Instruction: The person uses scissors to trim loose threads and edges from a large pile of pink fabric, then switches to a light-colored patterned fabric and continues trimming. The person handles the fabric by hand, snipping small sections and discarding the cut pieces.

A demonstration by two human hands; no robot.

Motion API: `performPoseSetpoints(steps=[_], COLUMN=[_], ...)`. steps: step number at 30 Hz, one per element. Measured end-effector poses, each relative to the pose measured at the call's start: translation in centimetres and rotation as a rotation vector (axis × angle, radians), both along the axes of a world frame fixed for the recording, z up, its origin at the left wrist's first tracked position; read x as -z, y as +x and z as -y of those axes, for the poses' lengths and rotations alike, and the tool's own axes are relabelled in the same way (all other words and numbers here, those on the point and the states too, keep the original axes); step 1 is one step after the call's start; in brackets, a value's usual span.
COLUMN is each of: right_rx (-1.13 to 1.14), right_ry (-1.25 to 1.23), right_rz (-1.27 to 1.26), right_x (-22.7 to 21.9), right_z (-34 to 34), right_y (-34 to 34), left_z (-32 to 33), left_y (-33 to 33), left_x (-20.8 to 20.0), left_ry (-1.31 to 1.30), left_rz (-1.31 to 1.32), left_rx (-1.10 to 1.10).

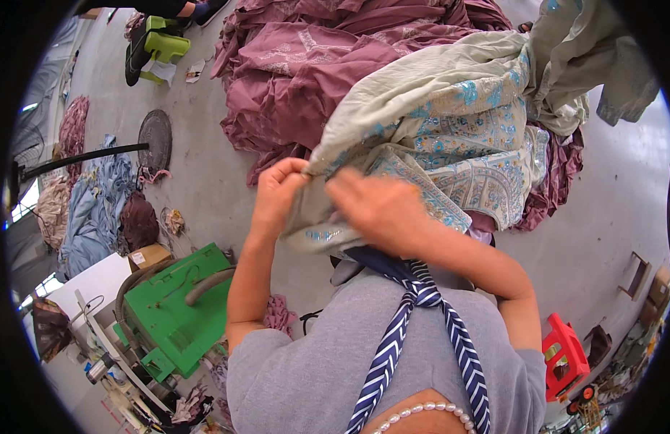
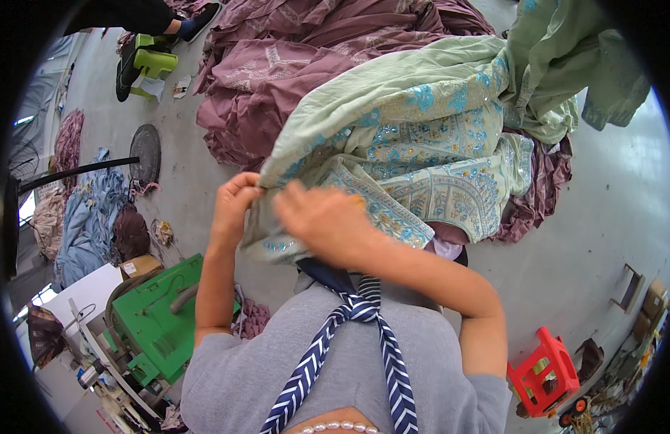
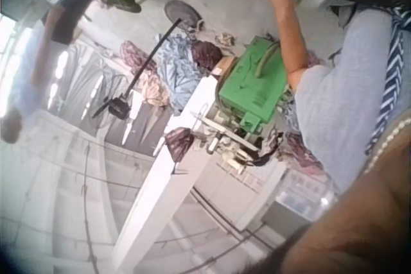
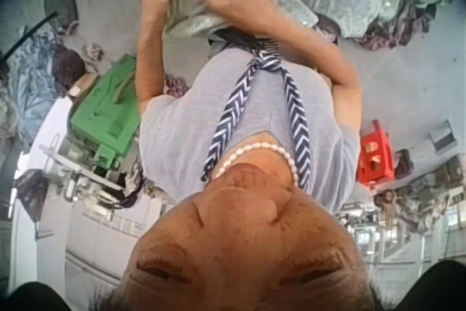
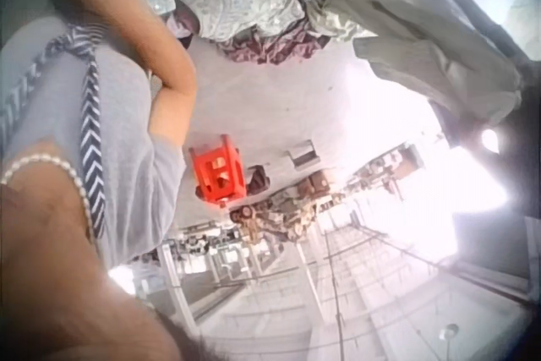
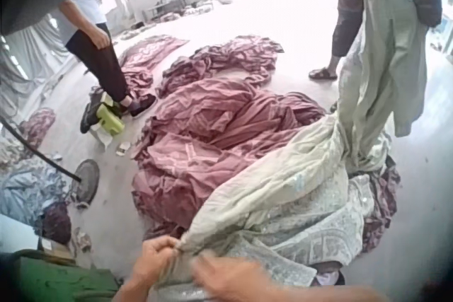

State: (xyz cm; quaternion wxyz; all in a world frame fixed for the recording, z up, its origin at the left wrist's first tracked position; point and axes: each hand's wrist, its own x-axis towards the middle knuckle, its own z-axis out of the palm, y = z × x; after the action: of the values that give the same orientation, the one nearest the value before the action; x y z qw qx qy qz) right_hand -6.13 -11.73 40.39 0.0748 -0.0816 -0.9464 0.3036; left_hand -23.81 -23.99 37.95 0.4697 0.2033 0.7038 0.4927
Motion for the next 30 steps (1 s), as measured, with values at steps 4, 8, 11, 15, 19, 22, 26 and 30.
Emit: performPoseSetpoints(steps=[4, 8, 11, 15, 19, 22, 26, 30], right_rx=[0.012, -0.085, -0.172, 0.350, 0.421, 0.346, 0.336, 0.276], right_ry=[0.203, -0.118, -0.395, -0.046, -0.168, -0.009, 0.164, 0.317], right_rz=[0.044, -0.062, -0.088, -0.542, -0.325, -0.322, -0.535, -0.613], right_x=[2.0, 0.7, -1.3, -2.2, -2.2, -0.3, -0.1, 1.5], right_z=[-1.8, 0.1, -0.2, -5.4, -9.0, -10.0, -8.6, -7.9], right_y=[2.7, 3.3, 3.0, 0.6, 0.0, 1.2, 3.4, 4.2], left_z=[-1.5, -2.6, -2.2, -2.4, -2.6, -2.8, -3.1, -2.9], left_y=[0.1, 0.4, -0.6, -0.4, 0.5, 1.0, 0.9, 1.2], left_x=[-0.6, -1.7, -2.0, -4.7, -5.7, -5.4, -3.8, -3.1], left_ry=[0.205, 0.235, 0.309, 0.319, 0.246, 0.268, 0.522, 0.650], left_rz=[0.428, 0.554, 0.477, 0.409, -0.156, -0.641, -1.173, -1.345], left_rx=[-0.242, -0.281, -0.160, -0.065, 0.045, 0.064, 0.017, 0.015])
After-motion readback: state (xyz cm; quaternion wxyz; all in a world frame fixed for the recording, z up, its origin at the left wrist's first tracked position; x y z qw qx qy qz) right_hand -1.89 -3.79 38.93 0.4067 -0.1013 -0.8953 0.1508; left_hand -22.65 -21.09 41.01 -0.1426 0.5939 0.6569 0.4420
